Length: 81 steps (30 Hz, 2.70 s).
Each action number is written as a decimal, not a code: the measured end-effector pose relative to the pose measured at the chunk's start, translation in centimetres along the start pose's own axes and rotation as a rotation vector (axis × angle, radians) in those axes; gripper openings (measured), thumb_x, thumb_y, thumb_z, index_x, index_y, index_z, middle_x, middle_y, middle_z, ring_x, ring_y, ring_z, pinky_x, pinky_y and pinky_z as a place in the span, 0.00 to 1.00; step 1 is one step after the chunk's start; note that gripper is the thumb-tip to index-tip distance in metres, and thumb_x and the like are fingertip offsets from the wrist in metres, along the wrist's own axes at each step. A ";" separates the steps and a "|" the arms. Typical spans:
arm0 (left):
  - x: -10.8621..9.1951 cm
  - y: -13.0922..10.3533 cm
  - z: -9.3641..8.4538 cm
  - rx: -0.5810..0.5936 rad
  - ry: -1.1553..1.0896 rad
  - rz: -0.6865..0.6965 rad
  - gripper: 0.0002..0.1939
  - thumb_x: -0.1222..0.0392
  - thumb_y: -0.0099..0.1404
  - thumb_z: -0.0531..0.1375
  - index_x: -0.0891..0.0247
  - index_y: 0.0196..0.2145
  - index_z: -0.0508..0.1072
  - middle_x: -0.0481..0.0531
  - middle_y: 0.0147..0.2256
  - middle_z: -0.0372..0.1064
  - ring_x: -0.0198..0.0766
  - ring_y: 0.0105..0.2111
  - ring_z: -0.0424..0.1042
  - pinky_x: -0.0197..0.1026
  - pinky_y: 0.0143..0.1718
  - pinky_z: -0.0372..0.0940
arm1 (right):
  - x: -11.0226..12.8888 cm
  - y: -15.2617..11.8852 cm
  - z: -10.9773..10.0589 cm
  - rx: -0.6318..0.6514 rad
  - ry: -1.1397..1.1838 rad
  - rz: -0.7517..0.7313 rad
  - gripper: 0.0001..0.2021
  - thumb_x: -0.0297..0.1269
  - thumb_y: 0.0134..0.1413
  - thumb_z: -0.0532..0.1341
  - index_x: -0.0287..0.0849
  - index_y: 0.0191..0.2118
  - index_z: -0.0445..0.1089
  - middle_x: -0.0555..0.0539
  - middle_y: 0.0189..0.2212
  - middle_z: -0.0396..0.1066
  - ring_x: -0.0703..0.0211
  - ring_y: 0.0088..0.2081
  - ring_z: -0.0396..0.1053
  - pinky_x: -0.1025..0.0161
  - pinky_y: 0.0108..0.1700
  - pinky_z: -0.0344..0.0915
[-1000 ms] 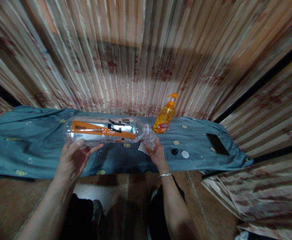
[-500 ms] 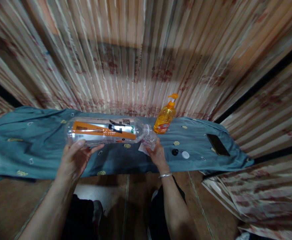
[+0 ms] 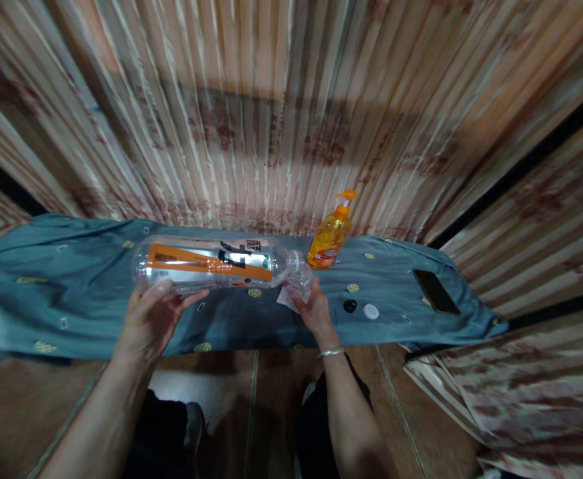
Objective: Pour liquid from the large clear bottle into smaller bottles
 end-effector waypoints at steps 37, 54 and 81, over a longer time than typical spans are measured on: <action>0.0 0.0 -0.1 0.006 -0.008 -0.009 0.29 0.55 0.45 0.77 0.56 0.46 0.78 0.50 0.41 0.78 0.47 0.39 0.79 0.54 0.37 0.81 | 0.2 0.0 -0.2 0.018 0.027 -0.002 0.34 0.43 0.51 0.68 0.42 0.63 0.61 0.38 0.49 0.80 0.39 0.49 0.79 0.48 0.49 0.76; -0.1 0.0 -0.1 0.022 0.015 0.008 0.33 0.55 0.48 0.76 0.52 0.52 0.75 0.49 0.41 0.78 0.48 0.39 0.80 0.55 0.38 0.80 | 0.1 0.0 0.0 -0.007 0.039 -0.014 0.34 0.41 0.50 0.68 0.43 0.63 0.61 0.39 0.50 0.79 0.40 0.53 0.77 0.48 0.51 0.75; 0.2 0.0 -0.2 0.020 0.019 0.004 0.26 0.54 0.49 0.75 0.57 0.45 0.76 0.50 0.41 0.78 0.48 0.40 0.79 0.55 0.39 0.80 | 0.0 -0.1 0.1 -0.031 0.030 0.018 0.33 0.41 0.50 0.68 0.45 0.62 0.63 0.42 0.47 0.80 0.42 0.48 0.79 0.50 0.49 0.76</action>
Point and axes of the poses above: each hand's wrist, its own y-axis towards the middle knuckle, its own z-axis out of the palm, x = y × z, the point moved 4 cm from there along y, towards the middle knuckle
